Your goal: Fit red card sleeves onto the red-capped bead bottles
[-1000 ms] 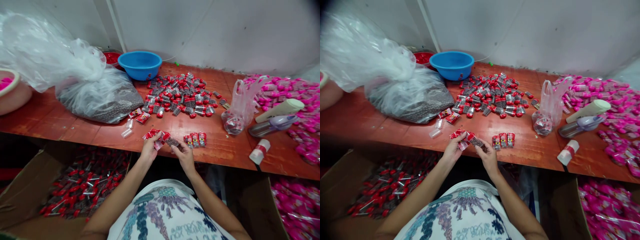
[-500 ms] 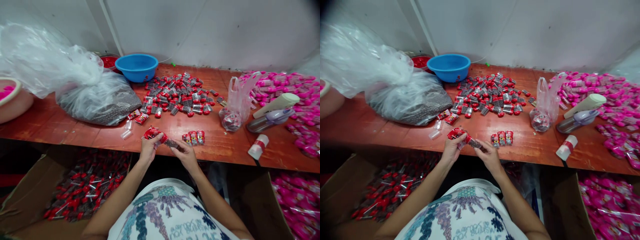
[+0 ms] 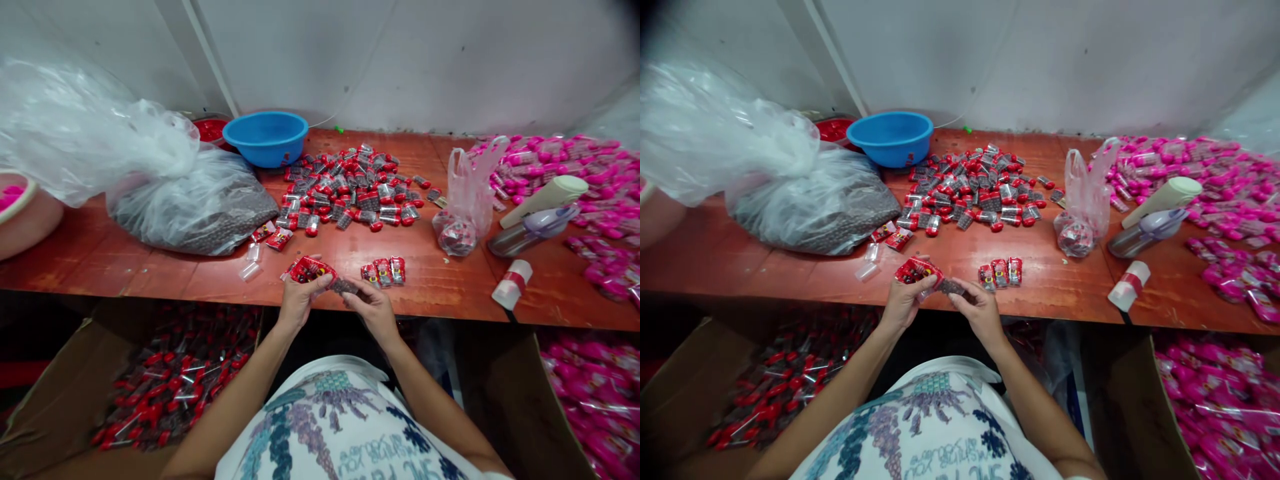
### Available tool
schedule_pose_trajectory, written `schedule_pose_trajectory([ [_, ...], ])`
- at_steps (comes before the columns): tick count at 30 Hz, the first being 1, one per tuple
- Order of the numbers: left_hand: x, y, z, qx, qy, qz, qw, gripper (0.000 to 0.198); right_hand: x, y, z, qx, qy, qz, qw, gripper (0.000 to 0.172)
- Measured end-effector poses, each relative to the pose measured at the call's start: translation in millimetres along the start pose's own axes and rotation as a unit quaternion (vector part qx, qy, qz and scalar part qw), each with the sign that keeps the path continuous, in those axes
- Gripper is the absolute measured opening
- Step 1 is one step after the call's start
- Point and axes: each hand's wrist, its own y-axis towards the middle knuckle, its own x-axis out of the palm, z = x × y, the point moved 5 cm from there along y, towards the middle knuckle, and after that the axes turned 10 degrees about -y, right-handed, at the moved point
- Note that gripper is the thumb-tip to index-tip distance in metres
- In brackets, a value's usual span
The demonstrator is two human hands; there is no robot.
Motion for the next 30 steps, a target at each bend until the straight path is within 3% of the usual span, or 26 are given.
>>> schedule_pose_trajectory([
  [3,-2.3,0.0,-0.5,0.001,0.051,0.004,0.999,0.050,-1.9,-2.8,-5.7,-0.075,-0.082,0.026,0.993,0.032],
  [5,-3.8,0.7,-0.1,-0.002,0.070,0.004,0.998,0.050,-0.9,-4.4,-4.9,-0.079,-0.089,0.029,0.992,0.032],
  [12,0.6,-0.4,-4.2,-0.052,0.015,-0.029,0.998,0.046,10.2,-7.2,11.4,0.081,0.122,0.006,0.989,0.029],
  [17,3.8,-3.3,-8.1,-0.044,-0.011,-0.023,0.999,0.047,11.7,-5.9,14.5,0.118,0.183,-0.003,0.976,0.030],
  [22,0.6,-4.5,-8.4,-0.025,-0.002,0.007,1.000,0.028,8.9,-4.1,9.5,0.073,0.131,0.001,0.989,0.036],
  [26,5.7,-8.4,-11.6,-0.050,0.031,-0.018,0.998,0.025,8.4,0.9,6.9,0.010,0.046,-0.019,0.999,0.047],
  [30,9.1,-10.4,-13.8,-0.062,0.034,-0.026,0.997,0.025,5.6,6.8,11.6,-0.035,-0.046,-0.028,0.998,0.035],
])
